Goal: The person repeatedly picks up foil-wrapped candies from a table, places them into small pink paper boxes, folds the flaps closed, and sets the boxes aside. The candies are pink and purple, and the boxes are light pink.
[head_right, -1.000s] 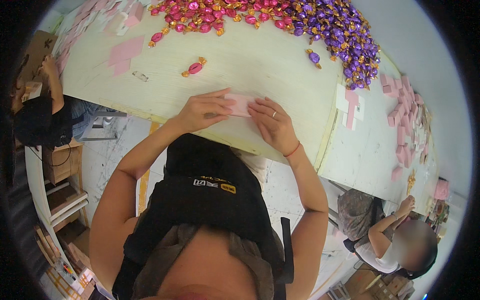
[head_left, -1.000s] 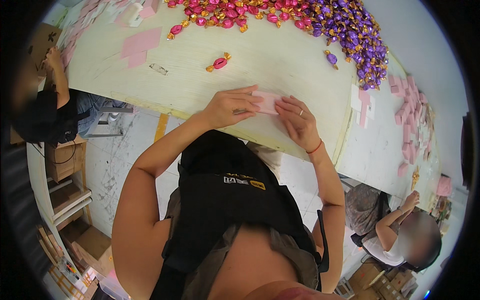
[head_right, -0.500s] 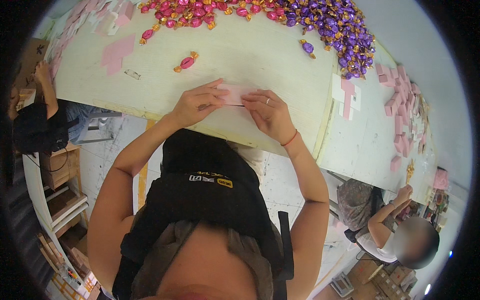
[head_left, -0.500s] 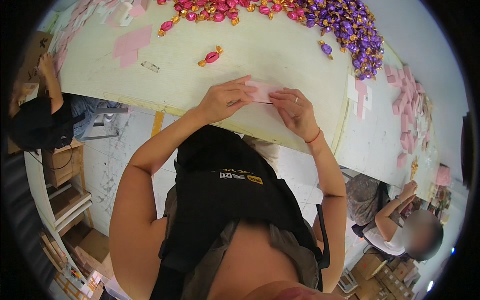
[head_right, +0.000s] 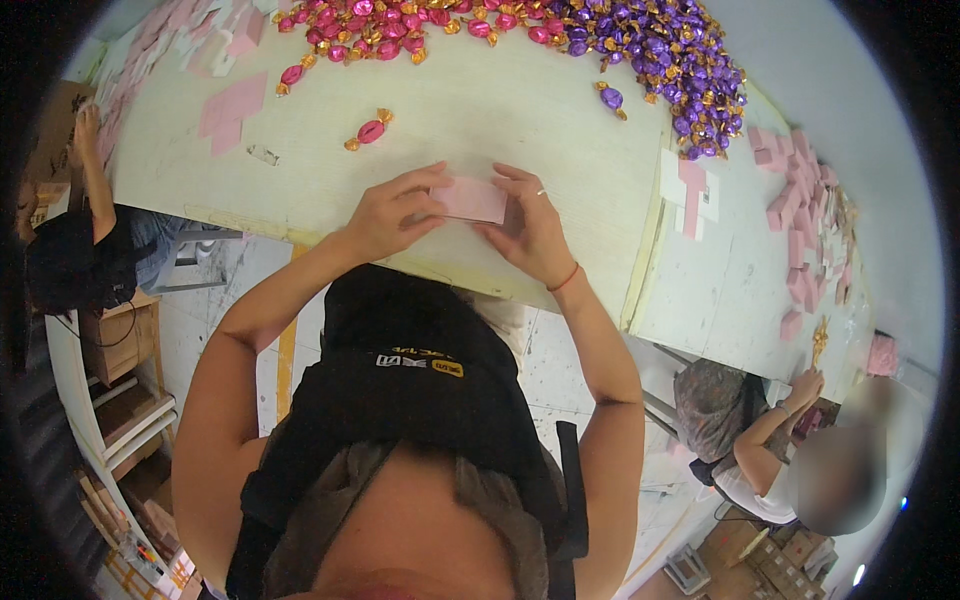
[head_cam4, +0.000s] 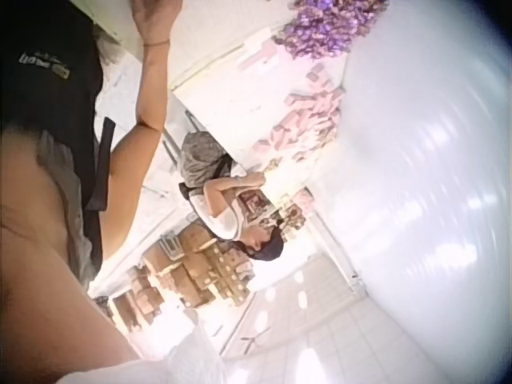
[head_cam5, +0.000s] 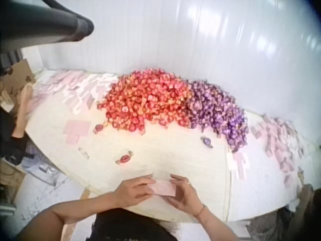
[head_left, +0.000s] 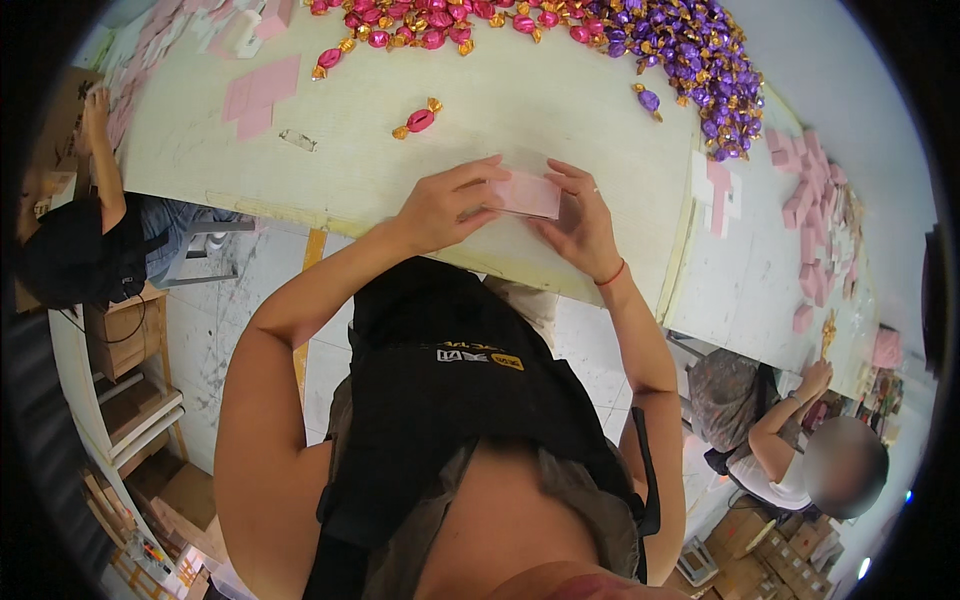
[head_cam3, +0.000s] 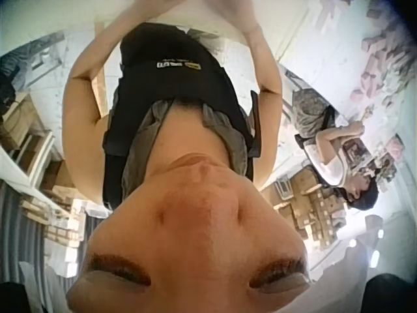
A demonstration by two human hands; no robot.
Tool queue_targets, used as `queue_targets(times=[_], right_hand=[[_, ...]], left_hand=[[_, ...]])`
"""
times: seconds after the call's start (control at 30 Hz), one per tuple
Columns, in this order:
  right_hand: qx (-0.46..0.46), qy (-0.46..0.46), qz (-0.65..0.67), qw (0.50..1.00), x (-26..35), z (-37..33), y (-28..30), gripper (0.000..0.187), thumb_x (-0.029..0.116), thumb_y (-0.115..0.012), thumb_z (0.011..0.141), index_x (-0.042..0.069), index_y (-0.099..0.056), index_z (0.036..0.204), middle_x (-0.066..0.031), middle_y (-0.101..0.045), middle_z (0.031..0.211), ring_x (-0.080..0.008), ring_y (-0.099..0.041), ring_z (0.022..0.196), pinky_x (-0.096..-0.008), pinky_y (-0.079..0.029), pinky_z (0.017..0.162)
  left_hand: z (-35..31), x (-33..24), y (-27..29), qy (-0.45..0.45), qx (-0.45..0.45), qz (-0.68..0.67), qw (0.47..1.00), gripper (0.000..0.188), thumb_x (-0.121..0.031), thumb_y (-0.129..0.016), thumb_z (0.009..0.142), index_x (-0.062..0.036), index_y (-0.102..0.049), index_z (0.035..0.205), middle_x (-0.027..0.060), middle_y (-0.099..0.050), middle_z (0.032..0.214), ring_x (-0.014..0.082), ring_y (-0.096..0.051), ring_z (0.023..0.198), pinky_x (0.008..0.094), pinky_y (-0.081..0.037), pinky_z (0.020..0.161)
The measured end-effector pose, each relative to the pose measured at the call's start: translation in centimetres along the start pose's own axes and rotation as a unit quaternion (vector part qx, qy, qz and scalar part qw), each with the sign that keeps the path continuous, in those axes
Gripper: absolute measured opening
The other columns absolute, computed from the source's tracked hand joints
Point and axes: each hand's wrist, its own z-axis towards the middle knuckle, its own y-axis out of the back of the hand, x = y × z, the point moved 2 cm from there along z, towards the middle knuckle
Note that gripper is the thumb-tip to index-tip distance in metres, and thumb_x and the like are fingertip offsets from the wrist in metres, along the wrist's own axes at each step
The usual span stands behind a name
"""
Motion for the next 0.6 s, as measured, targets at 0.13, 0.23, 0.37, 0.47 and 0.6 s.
queue_targets(times=[0.13,0.23,0.37,0.47,0.6], right_hand=[[0.044,0.077,-0.087,0.992,0.0,-0.2,-0.2,0.072,0.005,-0.078,0.076,0.01,-0.049,0.141,-0.0204,-0.043,0.149,-0.0375,-0.049,0.129,-0.0421,-0.045,0.104],[0.071,0.099,-0.171,0.978,0.5,-0.8,-1.0,0.08,0.007,-0.078,0.077,0.009,-0.04,0.148,-0.0212,-0.042,0.15,-0.0395,-0.046,0.132,-0.0435,-0.041,0.109],[0.025,0.05,-0.184,0.981,1.9,-1.6,-1.3,0.075,0.007,-0.077,0.079,0.005,-0.043,0.145,-0.023,-0.041,0.148,-0.0387,-0.042,0.135,-0.0433,-0.036,0.111],[-0.077,0.004,-0.065,0.995,1.1,-2.1,-0.5,0.052,0.007,-0.077,0.08,0.005,-0.058,0.128,-0.0192,-0.055,0.128,-0.0314,-0.056,0.114,-0.0369,-0.046,0.095],[-0.166,-0.101,0.04,0.98,0.5,-3.3,-0.8,0.016,0.008,-0.077,0.082,0.004,-0.07,0.095,-0.006,-0.06,0.094,-0.0153,-0.055,0.078,-0.0267,-0.045,0.067]], left_hand=[[0.5,-0.7,0.1,-0.006,-0.021,0.035,0.999,0.021,-0.013,-0.079,0.076,-0.01,-0.07,0.095,0.0049,-0.061,0.13,0.0278,-0.062,0.116,0.0368,-0.054,0.091],[0.1,-0.9,0.0,-0.062,-0.021,0.097,0.993,0.026,-0.012,-0.079,0.075,-0.0109,-0.071,0.1,0.0071,-0.063,0.127,0.0277,-0.062,0.117,0.037,-0.053,0.092],[-0.2,-0.3,-0.7,-0.099,-0.005,0.11,0.989,0.028,-0.01,-0.08,0.074,-0.0121,-0.072,0.101,0.0068,-0.066,0.12,0.0276,-0.062,0.118,0.0372,-0.054,0.09],[0.3,-0.7,-0.4,-0.067,-0.005,0.078,0.995,0.026,-0.007,-0.08,0.073,-0.0123,-0.072,0.097,0.0057,-0.068,0.116,0.0287,-0.062,0.118,0.0382,-0.054,0.089],[0.3,-0.5,-0.5,-0.06,-0.016,0.073,0.995,0.021,-0.008,-0.08,0.073,-0.0127,-0.072,0.092,0.0017,-0.07,0.109,0.0256,-0.065,0.113,0.0363,-0.054,0.088]])
